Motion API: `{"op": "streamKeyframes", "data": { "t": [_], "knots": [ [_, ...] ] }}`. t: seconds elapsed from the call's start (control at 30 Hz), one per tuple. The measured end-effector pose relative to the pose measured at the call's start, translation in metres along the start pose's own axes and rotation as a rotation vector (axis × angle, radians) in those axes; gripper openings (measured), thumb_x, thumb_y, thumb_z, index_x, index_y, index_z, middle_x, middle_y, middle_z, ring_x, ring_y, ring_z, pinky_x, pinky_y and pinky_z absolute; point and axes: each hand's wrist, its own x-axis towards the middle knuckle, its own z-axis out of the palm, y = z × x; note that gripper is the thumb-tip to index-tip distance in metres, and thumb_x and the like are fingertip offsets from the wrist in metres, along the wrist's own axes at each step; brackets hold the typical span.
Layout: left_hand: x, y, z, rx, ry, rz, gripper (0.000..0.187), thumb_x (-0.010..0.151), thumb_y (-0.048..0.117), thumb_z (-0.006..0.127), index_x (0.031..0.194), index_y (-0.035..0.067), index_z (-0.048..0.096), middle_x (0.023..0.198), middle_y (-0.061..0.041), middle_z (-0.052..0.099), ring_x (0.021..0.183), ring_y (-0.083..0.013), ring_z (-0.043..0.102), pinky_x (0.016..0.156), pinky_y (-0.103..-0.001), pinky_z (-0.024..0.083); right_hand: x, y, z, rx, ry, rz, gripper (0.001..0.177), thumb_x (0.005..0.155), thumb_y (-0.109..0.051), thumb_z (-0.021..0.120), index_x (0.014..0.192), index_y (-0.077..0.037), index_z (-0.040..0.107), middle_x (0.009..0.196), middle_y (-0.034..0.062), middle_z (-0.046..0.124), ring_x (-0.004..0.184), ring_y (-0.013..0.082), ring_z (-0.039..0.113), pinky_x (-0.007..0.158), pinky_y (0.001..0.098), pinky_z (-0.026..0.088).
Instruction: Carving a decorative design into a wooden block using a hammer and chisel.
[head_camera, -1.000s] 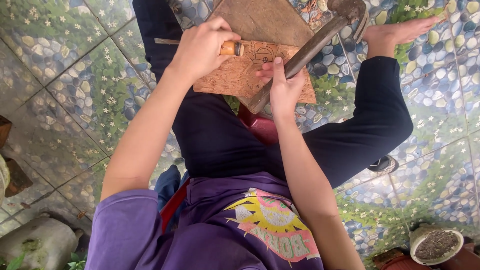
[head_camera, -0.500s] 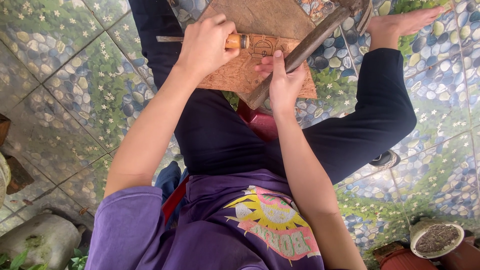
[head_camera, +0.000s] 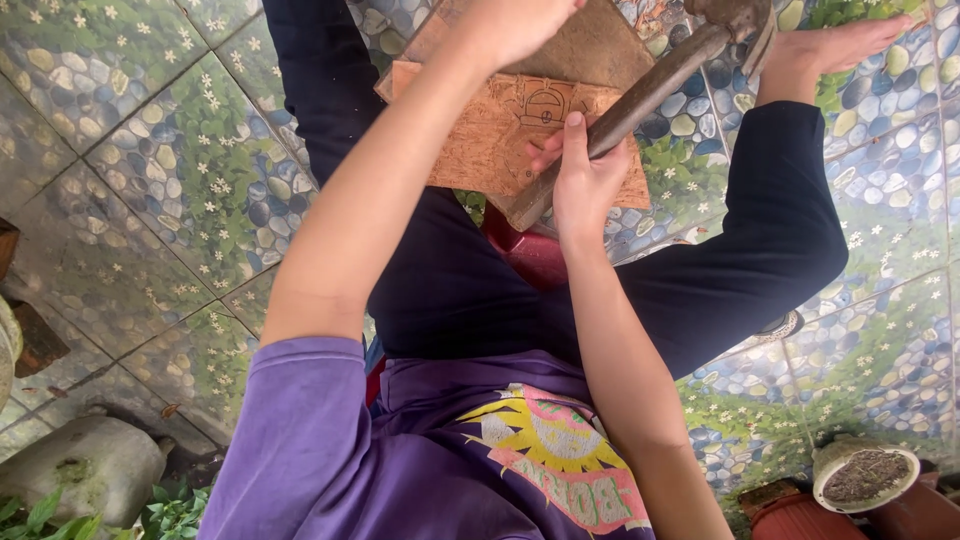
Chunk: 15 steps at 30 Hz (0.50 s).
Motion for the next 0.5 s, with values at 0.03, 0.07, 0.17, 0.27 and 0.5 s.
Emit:
{"op": "streamKeyframes", "data": {
  "t": [0.03,0.07,0.17,0.27,0.5],
  "knots": [
    [0.007,-0.001,0.009,-0.040,-0.011,0.004,0.052,0.104,0.056,0.039,0.111,0.009,0.061,0.097,-0.007,0.077,0.086,-0.0193,0.076,0.071,-0.029,0.057,-0.001,-0.003,0.000,-0.001,-0.002,0.019,0.020,0.105,-0.017,0.058,0.100,0.002,0.051,0.067,0.0132,0.065,0.048,0.0204,0.068,0.062,0.0474,0.071],
    [0.010,-0.004,0.010,-0.080,-0.020,0.010,0.055,0.104,0.058,0.036,0.112,0.009,0.060,0.097,-0.007,0.078,0.086,-0.0187,0.077,0.071,-0.028,0.057,-0.002,-0.009,0.001,-0.005,-0.004,0.022,0.020,0.105,-0.017,0.058,0.100,0.002,0.051,0.067,0.0132,0.065,0.048,0.0204,0.068,0.062,0.0474,0.071],
    [0.020,-0.001,0.029,-0.160,-0.034,0.015,0.061,0.104,0.061,0.029,0.115,0.008,0.059,0.098,-0.007,0.079,0.087,-0.0175,0.079,0.071,-0.026,0.059,-0.003,-0.025,0.007,-0.025,0.043,0.178,0.023,0.098,-0.025,0.062,0.093,-0.005,0.053,0.063,0.0103,0.058,0.043,0.0176,0.058,0.069,0.0465,0.071],
    [0.019,0.010,0.056,-0.013,-0.071,0.055,0.048,0.107,0.048,0.027,0.106,0.009,0.054,0.073,-0.001,0.070,0.056,-0.0049,0.075,0.039,-0.011,0.057,-0.001,-0.022,0.005,-0.020,0.043,0.151,0.033,0.098,-0.019,0.063,0.072,-0.004,0.051,0.052,0.0094,0.054,0.042,0.0185,0.056,0.059,0.0384,0.064],
    [0.016,0.025,0.085,0.076,0.095,-0.043,0.057,0.088,0.070,0.043,0.075,0.015,0.045,0.046,0.007,0.043,0.034,-0.0102,0.045,0.032,-0.027,0.035,0.007,0.005,-0.007,-0.139,0.122,0.103,0.007,0.093,-0.003,0.061,0.088,-0.007,0.057,0.076,0.0028,0.058,0.072,0.0089,0.053,0.063,0.0256,0.047]
  ]
}}
